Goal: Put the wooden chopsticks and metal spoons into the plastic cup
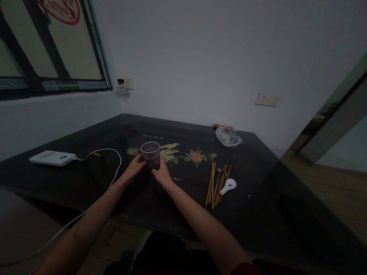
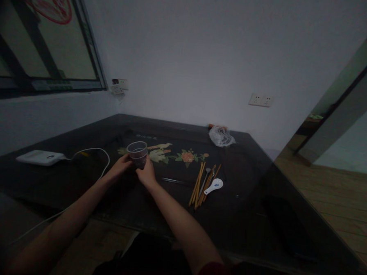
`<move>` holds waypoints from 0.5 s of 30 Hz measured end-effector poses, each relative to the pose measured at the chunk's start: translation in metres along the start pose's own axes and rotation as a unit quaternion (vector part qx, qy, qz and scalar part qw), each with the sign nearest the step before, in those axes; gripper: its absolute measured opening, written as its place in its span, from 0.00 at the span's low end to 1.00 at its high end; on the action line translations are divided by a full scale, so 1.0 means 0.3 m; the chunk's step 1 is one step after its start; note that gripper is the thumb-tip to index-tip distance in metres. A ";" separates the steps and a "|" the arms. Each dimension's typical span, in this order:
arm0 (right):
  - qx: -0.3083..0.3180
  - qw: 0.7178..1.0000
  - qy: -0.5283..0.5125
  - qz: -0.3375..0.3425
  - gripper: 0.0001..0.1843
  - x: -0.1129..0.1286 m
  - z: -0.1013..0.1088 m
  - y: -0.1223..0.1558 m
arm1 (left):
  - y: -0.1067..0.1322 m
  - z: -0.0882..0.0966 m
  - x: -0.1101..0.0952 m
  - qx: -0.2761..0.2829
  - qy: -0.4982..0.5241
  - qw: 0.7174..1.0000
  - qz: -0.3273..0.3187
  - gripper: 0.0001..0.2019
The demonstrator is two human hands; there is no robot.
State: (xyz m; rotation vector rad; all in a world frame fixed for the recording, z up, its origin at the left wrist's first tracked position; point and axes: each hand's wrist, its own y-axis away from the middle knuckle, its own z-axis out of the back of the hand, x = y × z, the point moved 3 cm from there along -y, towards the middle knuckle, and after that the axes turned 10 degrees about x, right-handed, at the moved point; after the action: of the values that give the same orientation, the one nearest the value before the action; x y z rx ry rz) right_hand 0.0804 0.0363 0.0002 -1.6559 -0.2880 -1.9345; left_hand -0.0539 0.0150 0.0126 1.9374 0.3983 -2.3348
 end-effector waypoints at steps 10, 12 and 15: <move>-0.048 0.998 0.010 0.047 0.43 -0.002 0.358 0.141 | -0.011 -0.342 -0.080 0.161 -0.023 0.984 -0.075 0.27; -0.060 0.997 0.030 0.043 0.42 0.000 0.439 0.182 | -0.013 -0.425 -0.101 0.181 -0.037 0.978 -0.096 0.28; -0.057 0.995 0.064 0.046 0.41 -0.001 0.545 0.244 | -0.003 -0.526 -0.105 0.202 -0.068 0.969 -0.128 0.28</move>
State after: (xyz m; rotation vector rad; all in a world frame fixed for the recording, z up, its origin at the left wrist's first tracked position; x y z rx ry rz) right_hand 0.2568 0.0600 0.0199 -1.5789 -0.0506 -2.0092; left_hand 0.1028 0.0522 0.0173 1.9644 0.1800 -2.8878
